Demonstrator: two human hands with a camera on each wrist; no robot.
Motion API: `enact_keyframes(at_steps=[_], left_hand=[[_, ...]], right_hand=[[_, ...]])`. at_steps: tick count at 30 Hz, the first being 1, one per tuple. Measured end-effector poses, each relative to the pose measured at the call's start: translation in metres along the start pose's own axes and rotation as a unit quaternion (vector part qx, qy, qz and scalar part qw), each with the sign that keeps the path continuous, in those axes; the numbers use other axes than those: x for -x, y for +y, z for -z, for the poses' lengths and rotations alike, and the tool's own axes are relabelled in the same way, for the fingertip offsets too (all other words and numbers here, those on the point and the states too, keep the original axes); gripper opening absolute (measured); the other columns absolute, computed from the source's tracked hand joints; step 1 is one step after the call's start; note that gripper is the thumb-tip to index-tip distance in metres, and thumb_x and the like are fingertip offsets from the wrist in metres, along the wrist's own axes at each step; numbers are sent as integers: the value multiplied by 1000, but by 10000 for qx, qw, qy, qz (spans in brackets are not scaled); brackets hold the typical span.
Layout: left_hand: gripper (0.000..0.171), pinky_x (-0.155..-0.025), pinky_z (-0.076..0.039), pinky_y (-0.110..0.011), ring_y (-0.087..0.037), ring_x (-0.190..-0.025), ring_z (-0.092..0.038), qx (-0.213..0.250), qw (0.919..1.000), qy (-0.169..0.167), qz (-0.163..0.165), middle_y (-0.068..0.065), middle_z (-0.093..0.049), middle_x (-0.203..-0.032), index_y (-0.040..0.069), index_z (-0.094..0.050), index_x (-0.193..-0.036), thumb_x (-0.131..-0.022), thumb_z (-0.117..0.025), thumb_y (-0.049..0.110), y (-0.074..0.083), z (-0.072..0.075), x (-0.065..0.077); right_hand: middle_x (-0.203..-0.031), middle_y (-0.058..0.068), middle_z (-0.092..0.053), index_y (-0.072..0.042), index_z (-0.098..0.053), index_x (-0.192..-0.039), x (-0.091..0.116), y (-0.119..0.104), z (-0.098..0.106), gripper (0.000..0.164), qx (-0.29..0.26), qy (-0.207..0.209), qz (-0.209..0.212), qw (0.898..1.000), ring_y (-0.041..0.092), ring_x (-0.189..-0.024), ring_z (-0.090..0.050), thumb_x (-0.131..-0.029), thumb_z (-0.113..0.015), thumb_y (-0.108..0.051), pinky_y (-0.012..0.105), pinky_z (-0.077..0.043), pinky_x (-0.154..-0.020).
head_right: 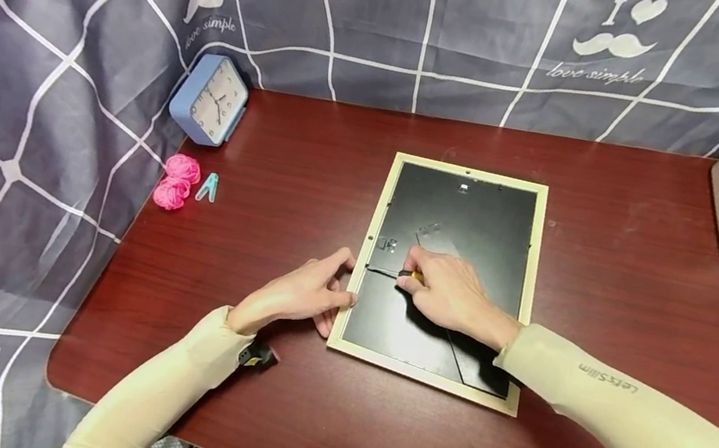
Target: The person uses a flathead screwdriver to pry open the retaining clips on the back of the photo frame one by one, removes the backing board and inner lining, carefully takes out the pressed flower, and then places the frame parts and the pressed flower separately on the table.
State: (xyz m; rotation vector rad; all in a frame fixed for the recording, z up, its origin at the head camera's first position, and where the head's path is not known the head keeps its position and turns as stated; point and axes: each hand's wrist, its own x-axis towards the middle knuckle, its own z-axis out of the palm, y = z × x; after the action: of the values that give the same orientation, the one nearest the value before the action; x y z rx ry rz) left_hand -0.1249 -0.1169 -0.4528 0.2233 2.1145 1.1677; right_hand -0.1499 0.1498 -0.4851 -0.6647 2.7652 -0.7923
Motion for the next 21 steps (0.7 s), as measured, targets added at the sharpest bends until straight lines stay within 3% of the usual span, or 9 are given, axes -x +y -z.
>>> enact_keyframes(at_steps=[7, 21], left_hand=[[29, -51, -68, -39, -16, -49, -72, 129, 9998, -116, -75, -11, -72, -75, 8, -49, -130, -106, -65, 9, 0, 1, -2], [29, -52, -68, -40, -16, -49, -73, 53, 9998, -123, -172, -11, -72, -76, 8, -48, -130, -106, -65, 10, -4, 1, -3]], right_hand=[[-71, -3, -51, -14, -67, -103, 8, -30, 21, 12, -85, -116, -96, 9999, 16, -68, -49, -100, -74, -23, 30, -33, -57], [-70, -3, -52, -13, -68, -106, 10, -29, 17, 11, -75, -103, -41, 9999, 15, -66, -48, -102, -73, -22, 29, -35, -55]])
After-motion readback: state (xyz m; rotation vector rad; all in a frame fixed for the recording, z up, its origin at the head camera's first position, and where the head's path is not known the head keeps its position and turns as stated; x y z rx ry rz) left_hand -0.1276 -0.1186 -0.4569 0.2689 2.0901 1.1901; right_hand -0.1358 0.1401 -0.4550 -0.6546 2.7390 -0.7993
